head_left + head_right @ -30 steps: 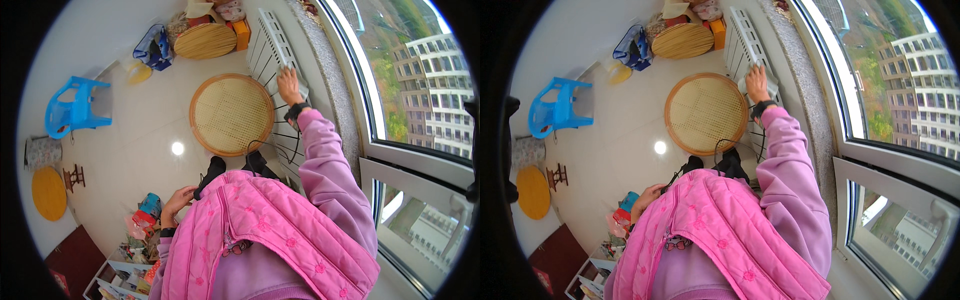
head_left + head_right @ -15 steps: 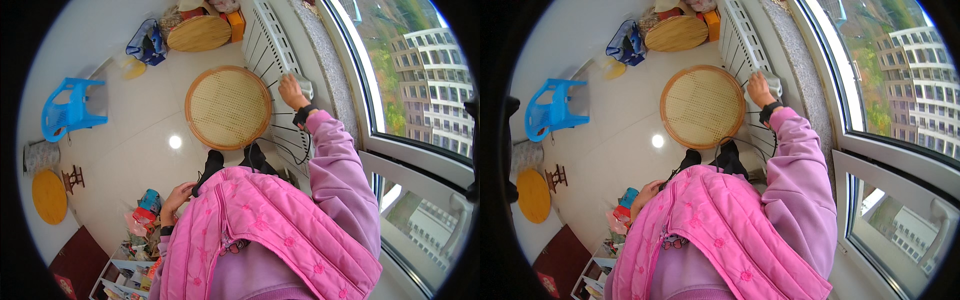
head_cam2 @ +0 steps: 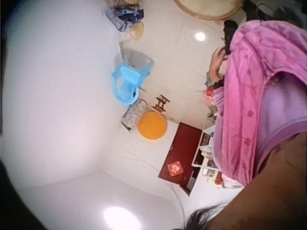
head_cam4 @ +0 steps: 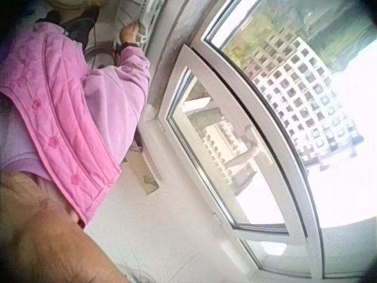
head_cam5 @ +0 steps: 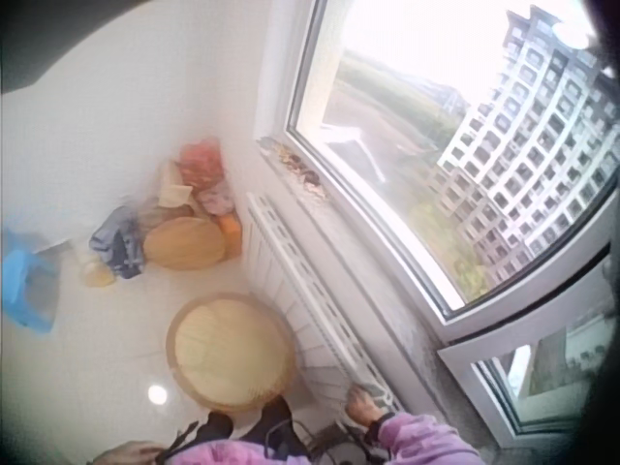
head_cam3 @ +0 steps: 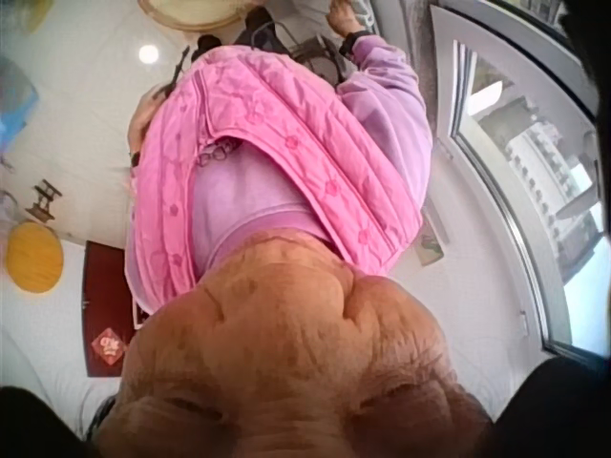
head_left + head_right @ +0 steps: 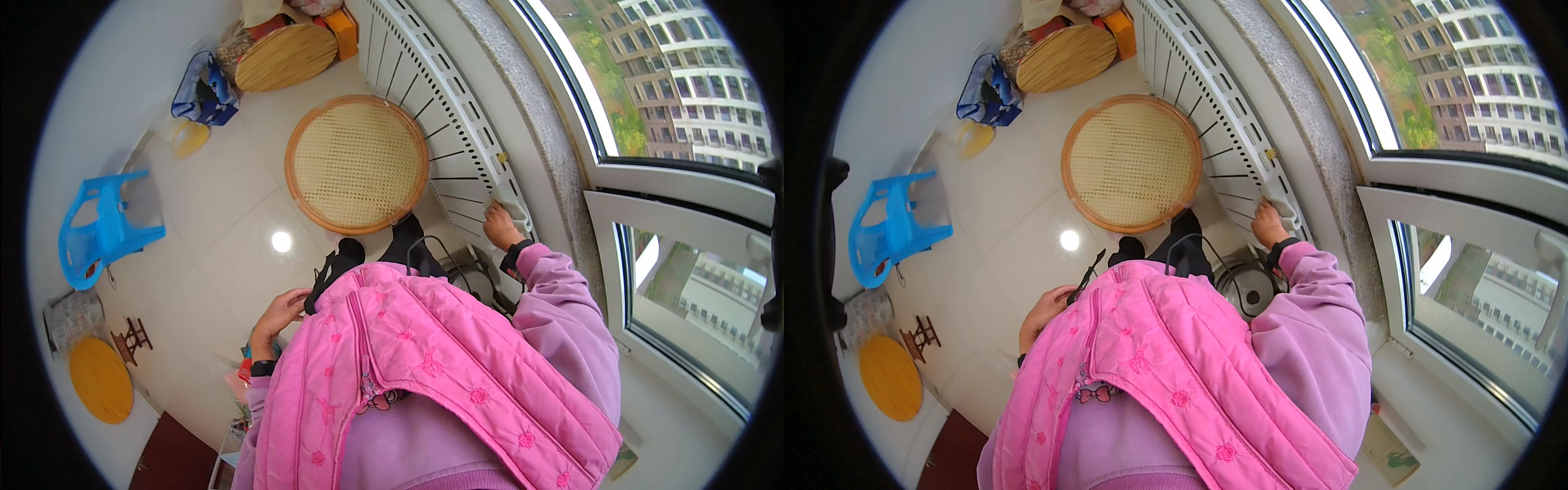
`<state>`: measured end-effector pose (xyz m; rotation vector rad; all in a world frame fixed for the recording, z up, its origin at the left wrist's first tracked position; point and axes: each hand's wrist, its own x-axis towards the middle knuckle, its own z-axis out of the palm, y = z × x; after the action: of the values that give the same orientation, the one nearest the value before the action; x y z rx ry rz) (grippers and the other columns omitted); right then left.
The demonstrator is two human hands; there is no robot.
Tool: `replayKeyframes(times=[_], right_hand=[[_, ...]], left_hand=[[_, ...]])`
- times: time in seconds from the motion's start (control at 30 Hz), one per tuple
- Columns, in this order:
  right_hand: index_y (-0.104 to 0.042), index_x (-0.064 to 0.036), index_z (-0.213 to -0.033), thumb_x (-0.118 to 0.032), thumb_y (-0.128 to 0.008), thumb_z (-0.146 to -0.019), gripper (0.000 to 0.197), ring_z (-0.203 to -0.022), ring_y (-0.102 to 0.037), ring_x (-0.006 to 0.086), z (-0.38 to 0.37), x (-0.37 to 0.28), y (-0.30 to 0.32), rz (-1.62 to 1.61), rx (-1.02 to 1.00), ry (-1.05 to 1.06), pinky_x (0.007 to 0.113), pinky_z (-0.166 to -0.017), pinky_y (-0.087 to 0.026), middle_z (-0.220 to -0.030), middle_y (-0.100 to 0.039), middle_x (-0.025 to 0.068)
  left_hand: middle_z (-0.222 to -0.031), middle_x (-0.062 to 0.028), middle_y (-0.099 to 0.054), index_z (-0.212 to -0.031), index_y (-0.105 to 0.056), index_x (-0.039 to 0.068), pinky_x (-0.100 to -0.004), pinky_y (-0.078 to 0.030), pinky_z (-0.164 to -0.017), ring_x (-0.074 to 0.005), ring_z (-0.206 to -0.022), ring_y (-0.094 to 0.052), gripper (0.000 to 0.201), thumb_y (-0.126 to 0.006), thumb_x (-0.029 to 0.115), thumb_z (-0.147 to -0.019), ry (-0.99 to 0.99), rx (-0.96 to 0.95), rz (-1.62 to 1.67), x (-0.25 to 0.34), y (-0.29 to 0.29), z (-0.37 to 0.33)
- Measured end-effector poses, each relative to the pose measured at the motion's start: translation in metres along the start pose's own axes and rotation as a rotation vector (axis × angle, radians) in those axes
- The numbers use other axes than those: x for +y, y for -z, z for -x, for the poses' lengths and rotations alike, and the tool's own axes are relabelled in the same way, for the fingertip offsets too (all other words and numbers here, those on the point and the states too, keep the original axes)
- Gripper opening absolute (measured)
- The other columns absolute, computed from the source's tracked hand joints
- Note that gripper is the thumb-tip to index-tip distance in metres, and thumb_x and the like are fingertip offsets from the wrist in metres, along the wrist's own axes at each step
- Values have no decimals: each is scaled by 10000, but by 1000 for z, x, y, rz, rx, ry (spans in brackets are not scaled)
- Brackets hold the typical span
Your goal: The person wipes the window glass and the window sill using a white cloth. They then wipe the radiator below the window with the same cloth.
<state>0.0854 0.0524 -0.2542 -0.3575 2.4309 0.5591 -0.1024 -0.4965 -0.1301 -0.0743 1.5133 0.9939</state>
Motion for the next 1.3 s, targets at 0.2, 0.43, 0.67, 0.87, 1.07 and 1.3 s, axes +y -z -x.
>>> replayKeyframes(times=[0.2,0.43,0.67,0.87,1.07,1.3], right_hand=[[-759,-166,-765,-239,-567,-775,206,-1017,-560,214,59,-46,-60,-116,-148,-73,409,-1040,-297,-919,-698,34],[-751,-128,-825,-184,-589,-771,179,-1034,-575,242,104,-77,-47,-317,-104,-314,389,-999,-364,-982,-681,61],[-632,-163,-1143,-87,-638,-730,420,-1070,-571,310,119,-57,23,-843,-11,-902,478,-902,-430,-1122,-628,94],[-565,-144,-1243,-40,-617,-739,518,-1085,-546,346,137,-49,15,-835,415,-1392,469,-908,-433,-1149,-597,122],[-421,-48,-1369,-144,-610,-791,615,-1142,-515,406,96,-37,-27,-1069,170,-1711,495,-982,-416,-1265,-535,200],[-395,-52,-1386,-119,-645,-763,675,-1188,-456,430,25,-8,16,-928,320,-1265,498,-1008,-400,-1297,-502,211]], left_hand=[[-1235,-81,-601,-1310,-535,28,-311,-550,-855,-178,-1079,-595,362,-535,148,-969,-27,-58,-88,12,17,-4],[-1237,-76,-611,-1311,-537,28,-315,-528,-868,-168,-1080,-596,372,-541,155,-962,-2,-77,-105,17,21,-14],[-1220,-67,-623,-1318,-537,31,-303,-521,-851,-157,-1070,-598,388,-548,169,-955,3,-99,-157,27,24,-30],[-1242,-68,-606,-1314,-541,37,-306,-526,-849,-158,-1086,-589,377,-541,164,-959,-22,-146,-137,31,28,-35],[-1236,-67,-597,-1306,-547,44,-324,-542,-840,-161,-1091,-581,369,-547,174,-961,-44,-127,-150,36,26,-27],[-1222,-46,-599,-1307,-551,56,-303,-531,-828,-153,-1076,-580,381,-554,207,-957,-51,-60,-127,26,12,-12]])
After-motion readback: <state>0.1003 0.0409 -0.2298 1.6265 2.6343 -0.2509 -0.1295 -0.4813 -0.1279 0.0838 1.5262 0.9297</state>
